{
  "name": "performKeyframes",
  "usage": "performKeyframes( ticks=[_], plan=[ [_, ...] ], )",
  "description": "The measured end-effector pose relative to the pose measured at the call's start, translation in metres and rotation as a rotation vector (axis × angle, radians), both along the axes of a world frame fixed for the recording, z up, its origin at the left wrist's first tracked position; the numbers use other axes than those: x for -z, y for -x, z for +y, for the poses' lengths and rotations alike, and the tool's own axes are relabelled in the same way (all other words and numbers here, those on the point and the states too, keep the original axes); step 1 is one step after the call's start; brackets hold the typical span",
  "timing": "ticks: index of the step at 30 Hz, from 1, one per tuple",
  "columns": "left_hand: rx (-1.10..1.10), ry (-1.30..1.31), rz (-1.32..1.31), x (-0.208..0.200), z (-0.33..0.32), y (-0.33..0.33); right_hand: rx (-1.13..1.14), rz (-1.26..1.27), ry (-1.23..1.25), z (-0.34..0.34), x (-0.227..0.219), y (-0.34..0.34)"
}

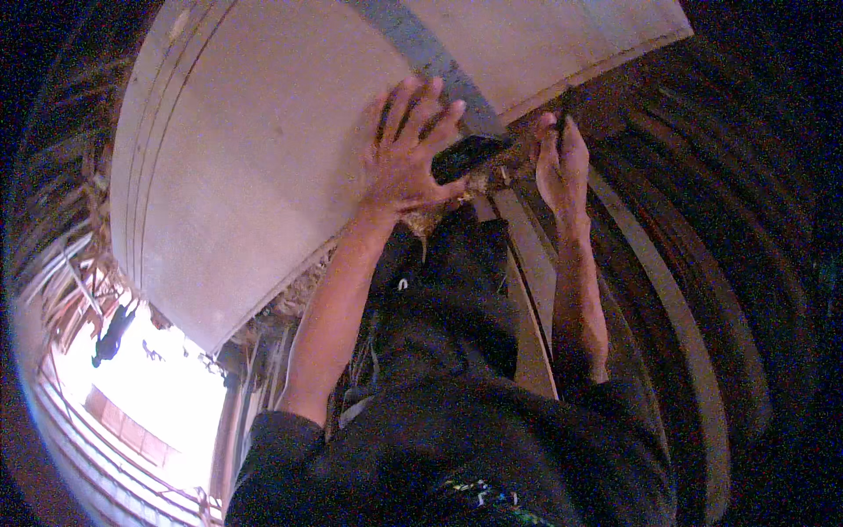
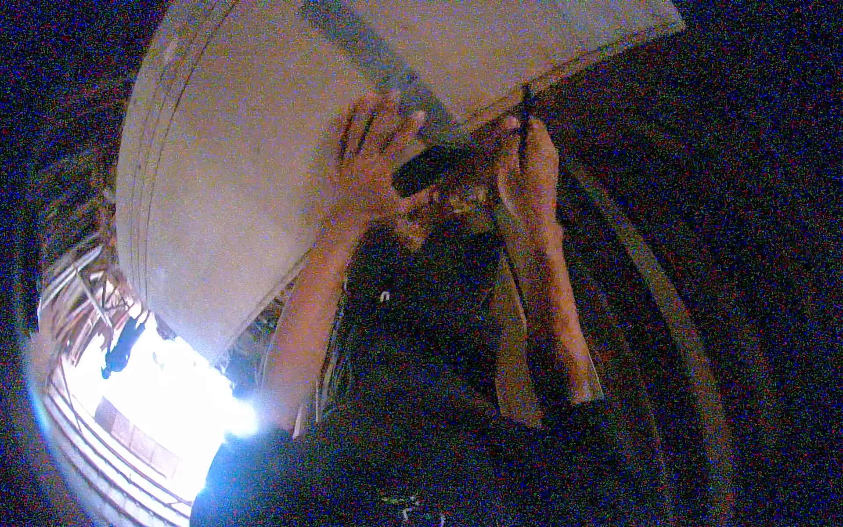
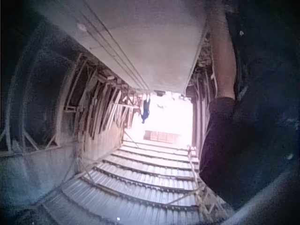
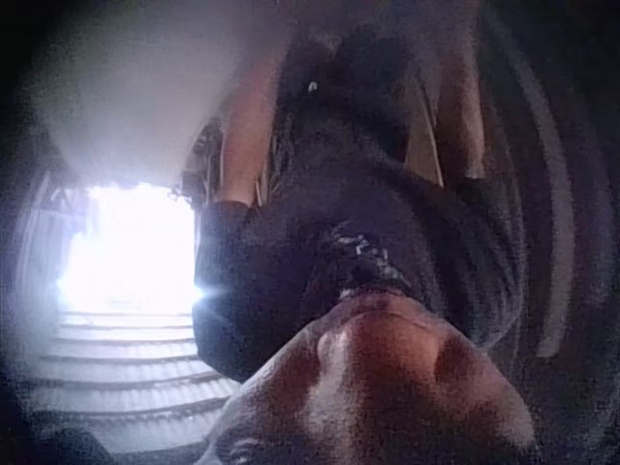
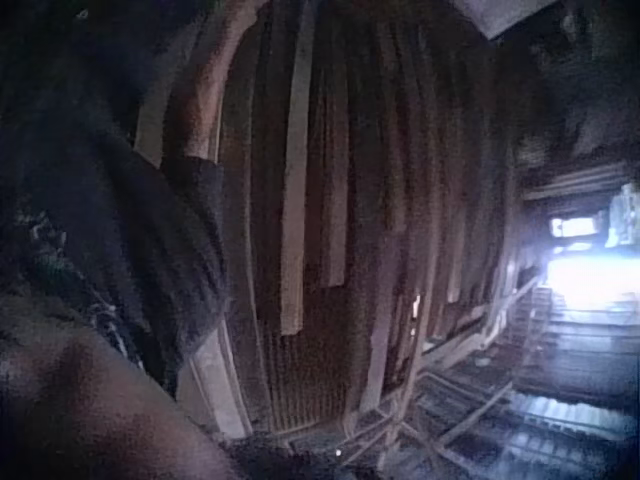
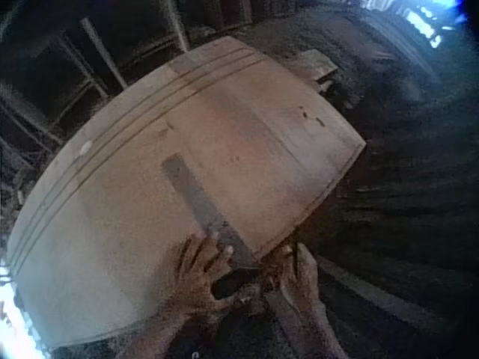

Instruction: The person uses a metal ruler and a pencil to draw straight lines on a large curved wooden panel. They repeatedly reposition the ruler and mark along its edge to create multiple parallel lines across the surface.

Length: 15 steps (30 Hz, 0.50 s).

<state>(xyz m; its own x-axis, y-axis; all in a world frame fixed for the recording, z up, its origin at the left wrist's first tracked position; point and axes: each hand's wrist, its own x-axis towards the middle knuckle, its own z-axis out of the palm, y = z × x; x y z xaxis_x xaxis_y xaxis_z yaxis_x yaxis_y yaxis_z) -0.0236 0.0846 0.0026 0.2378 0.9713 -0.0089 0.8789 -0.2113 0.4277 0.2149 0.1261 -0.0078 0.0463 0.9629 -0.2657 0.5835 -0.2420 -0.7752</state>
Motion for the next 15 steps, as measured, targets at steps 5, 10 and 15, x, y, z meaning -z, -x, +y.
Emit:
performKeyframes(
  ticks=[5,10,15],
  plan=[
    [-0.043,-0.04,-0.032,0.001,-0.005,0.003,0.029,0.229,0.445,-0.006,-0.027,0.034],
    [-0.109,0.016,0.032,-0.002,-0.054,0.037,-0.091,0.262,0.418,-0.043,-0.017,0.069],
    [-0.146,0.075,0.105,-0.013,-0.124,0.098,-0.282,0.39,0.466,-0.096,-0.017,0.117]
  ],
)
